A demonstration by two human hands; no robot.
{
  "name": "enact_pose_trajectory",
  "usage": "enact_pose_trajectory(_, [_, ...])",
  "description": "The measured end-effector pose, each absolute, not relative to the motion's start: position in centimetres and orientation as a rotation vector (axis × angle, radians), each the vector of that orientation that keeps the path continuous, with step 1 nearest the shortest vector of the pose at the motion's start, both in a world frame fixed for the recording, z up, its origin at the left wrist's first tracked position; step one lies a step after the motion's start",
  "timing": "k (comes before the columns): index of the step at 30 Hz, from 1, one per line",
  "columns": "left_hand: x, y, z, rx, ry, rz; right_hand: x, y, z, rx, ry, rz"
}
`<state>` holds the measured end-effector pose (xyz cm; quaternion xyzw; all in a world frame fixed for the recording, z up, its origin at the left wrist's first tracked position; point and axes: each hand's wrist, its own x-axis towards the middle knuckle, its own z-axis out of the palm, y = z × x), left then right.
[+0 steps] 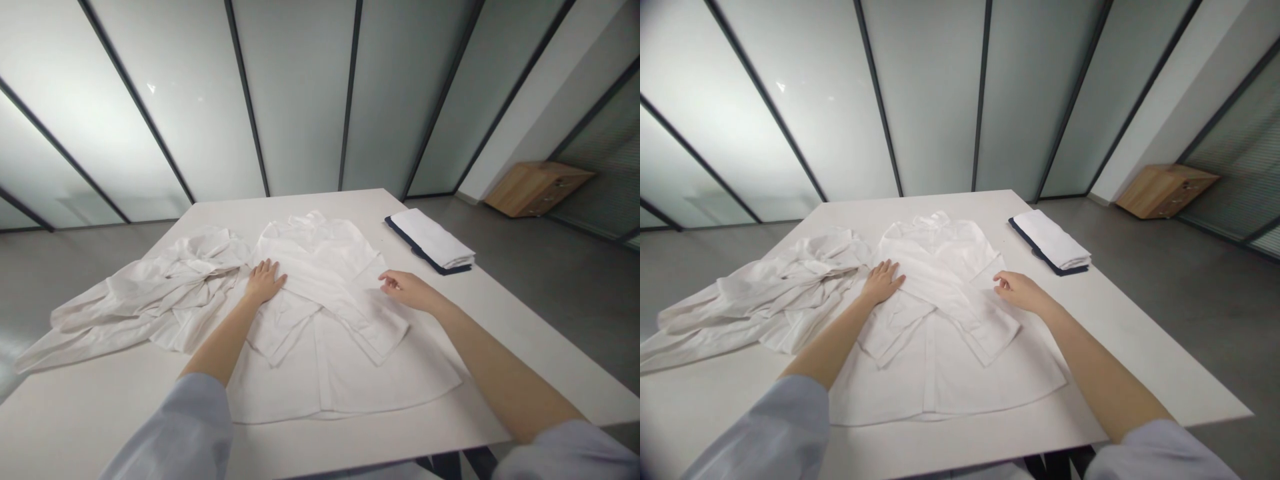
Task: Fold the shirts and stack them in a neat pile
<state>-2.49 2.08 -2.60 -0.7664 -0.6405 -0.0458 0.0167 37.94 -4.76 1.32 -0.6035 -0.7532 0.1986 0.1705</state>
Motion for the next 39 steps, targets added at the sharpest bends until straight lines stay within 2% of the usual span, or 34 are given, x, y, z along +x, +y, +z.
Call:
enact_pose_trajectory(5, [-2.4, 1.8, -2.4, -2.37, -2.011, 0.038, 35.9, -0.1, -0.9, -1.564, -2.251, 0.251])
enact_pose_trajectory(13, [-2.3, 1.1, -2.6, -2.362, -2.0, 0.068, 35.2, 1.1, -6.1, -1.73, -2.371, -0.042])
enact_pose_trajectory(17, [-2.0, 0.2, -2.8, -2.354, -1.968, 0.034, 35.3, -0.3, -5.9, -1.763, -2.378, -0.075])
enact_pose_trajectory(23, [-1.7, -0.3, -1.2, -2.372, -1.934, -0.098, 35.2, -1.6, -2.8, -1.786, -2.423, -0.078])
enact_pose_trajectory(31, [-3.1, 7.9, 0.5, -2.137, -2.218, -0.577, 35.3, -0.7, -3.3, -1.735, -2.271, -0.153])
enact_pose_trajectory(39, [-3.4, 14.1, 0.2, -2.119, -2.479, -0.581, 35.7, -0.5, -4.1, -1.705, -2.245, -0.132])
